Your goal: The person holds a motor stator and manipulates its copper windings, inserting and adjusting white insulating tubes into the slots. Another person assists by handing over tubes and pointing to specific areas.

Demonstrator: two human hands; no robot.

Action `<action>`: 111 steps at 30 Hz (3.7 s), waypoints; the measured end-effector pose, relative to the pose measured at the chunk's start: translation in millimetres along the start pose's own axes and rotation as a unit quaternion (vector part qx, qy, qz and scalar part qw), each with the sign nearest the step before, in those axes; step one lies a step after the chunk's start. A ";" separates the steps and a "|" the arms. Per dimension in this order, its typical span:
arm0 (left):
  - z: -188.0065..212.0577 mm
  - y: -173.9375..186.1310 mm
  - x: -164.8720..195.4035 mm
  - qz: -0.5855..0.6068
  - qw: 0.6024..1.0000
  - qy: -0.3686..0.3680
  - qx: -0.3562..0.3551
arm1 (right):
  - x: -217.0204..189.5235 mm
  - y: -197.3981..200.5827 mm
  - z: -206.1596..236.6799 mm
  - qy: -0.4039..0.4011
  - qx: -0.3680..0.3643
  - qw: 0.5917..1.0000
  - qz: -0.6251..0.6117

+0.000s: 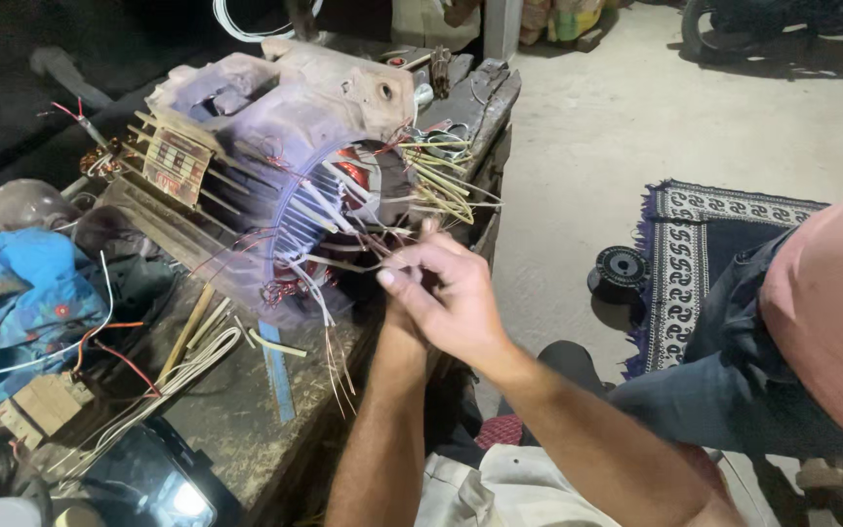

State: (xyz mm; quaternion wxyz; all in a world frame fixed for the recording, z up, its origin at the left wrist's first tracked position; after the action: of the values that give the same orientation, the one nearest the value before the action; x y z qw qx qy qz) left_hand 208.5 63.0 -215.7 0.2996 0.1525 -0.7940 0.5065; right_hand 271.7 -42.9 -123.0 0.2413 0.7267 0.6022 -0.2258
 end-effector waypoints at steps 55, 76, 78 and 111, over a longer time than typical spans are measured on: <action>4.5 6.2 -1.4 -0.106 0.989 0.021 0.103 | 31.2 76.9 -74.3 -0.353 -0.042 0.846 -0.398; -6.8 -1.1 8.3 -0.033 0.997 -0.062 0.026 | -16.1 68.2 -31.4 0.080 0.019 0.950 0.301; -0.3 -3.0 11.0 -0.026 0.997 -0.011 0.066 | -19.0 67.0 -29.9 0.095 0.017 0.946 0.309; 9.7 10.6 7.3 -0.037 0.993 -0.036 0.103 | 80.0 69.5 7.1 -0.258 0.034 0.938 -0.228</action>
State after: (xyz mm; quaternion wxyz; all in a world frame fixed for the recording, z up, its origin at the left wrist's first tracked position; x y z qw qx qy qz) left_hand 193.9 59.3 -221.6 0.2718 0.2299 -0.7416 0.5686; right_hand 353.7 3.0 -172.7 0.3058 0.4944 0.6605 -0.4751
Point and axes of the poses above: each hand's wrist, its own z-axis away from the middle knuckle, its own y-axis out of the back of the hand, x = y × z, the point moved 3 cm from there along -z, towards the middle knuckle, and after that the axes turned 7 degrees about -z, right-handed, at the moved point
